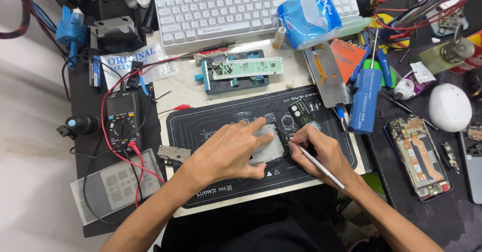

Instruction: The person holds a phone frame and uses a thin metal tool to scrape away residue and adhesive from the edges of the internal chassis.

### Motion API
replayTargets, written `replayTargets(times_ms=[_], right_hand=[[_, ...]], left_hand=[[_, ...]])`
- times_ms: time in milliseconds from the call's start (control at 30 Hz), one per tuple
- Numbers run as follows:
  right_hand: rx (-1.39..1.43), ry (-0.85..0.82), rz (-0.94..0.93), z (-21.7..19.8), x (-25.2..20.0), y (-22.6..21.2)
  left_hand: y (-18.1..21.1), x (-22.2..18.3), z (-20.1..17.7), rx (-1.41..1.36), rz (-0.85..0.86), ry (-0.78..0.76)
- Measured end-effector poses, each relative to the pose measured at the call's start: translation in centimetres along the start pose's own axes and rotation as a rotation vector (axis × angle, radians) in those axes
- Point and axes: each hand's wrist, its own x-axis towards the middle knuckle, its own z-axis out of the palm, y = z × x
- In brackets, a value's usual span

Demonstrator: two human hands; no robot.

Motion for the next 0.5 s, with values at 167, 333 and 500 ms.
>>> replayTargets(times_ms=[167,333,500], right_hand=[[-0.001,0.034,-0.013,-0.1,0.0,0.1],[0.047,0.058,0.138,0.2,-0.1,-0.1],[-0.021,0.118,-0.039,0.1,0.0,-0.8]], left_hand=[[0.7,-0.2,0.0,0.101,0.03,0.043],[1.4,-1.1,0.6,0.21,0.018,0.005],[2.3,-1.5,0.9,0.304,0.048,0.065]])
